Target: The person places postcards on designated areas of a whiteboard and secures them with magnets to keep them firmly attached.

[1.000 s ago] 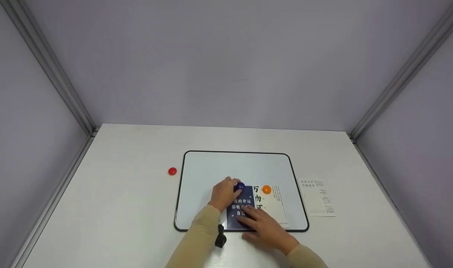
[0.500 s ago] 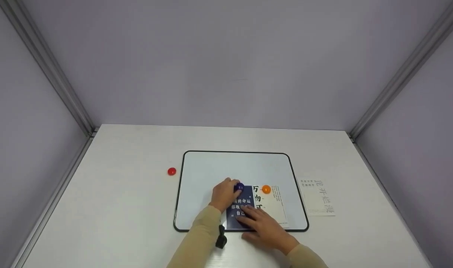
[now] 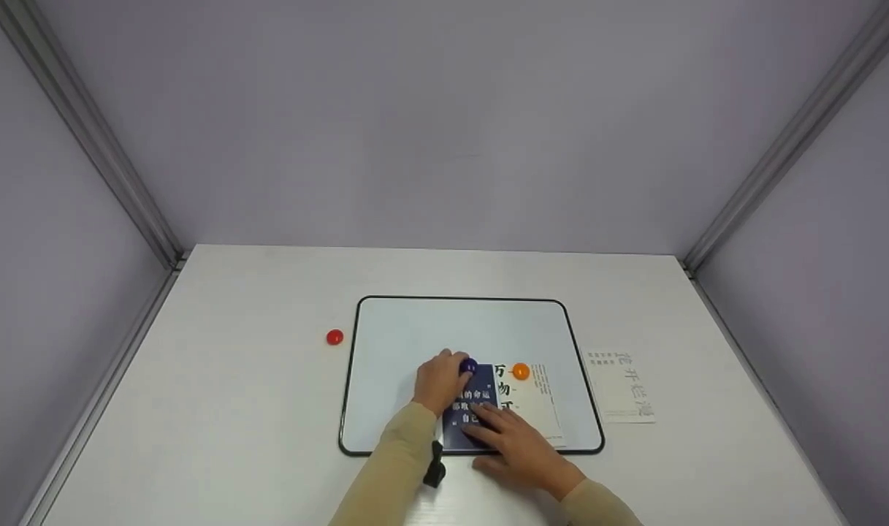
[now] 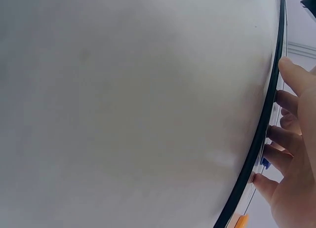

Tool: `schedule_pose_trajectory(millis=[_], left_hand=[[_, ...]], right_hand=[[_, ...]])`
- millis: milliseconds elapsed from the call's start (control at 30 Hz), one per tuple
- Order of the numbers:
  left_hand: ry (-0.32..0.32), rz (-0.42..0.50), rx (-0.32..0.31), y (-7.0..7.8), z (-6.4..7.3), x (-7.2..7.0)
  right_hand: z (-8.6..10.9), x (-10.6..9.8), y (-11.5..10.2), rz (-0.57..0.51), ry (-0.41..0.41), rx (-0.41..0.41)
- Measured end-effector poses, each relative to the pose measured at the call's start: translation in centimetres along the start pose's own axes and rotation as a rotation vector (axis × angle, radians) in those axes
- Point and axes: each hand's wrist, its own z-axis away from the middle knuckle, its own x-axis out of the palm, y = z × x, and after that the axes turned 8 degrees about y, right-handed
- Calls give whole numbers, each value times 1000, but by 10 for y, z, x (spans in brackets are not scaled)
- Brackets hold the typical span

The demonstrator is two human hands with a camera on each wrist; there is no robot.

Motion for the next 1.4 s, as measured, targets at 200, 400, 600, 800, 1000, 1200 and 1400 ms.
schedule_pose_trajectory(millis=[200,400,600,800,1000,1200,1400], left_hand=[[18,-5,-13,2,2,0],[-2,-12,-22,2,2,2],[23,-34,-13,2,5,2],[24,-28,-1,3,6,-1],[13,8,-15,0,7,-7],[38,41,1,-5,10,-10],[50,93,2,-10,14,-14]], right_hand=[[0,1,0,4,13,-11],[1,2,0,8,9,-10],[1,2,-1,15,4,-1],[2,4,0,27,18,-4],[1,5,-1,45,66,-32],[0,5,-2,46,95,-39],[-2,1,-2,62,87,-51]])
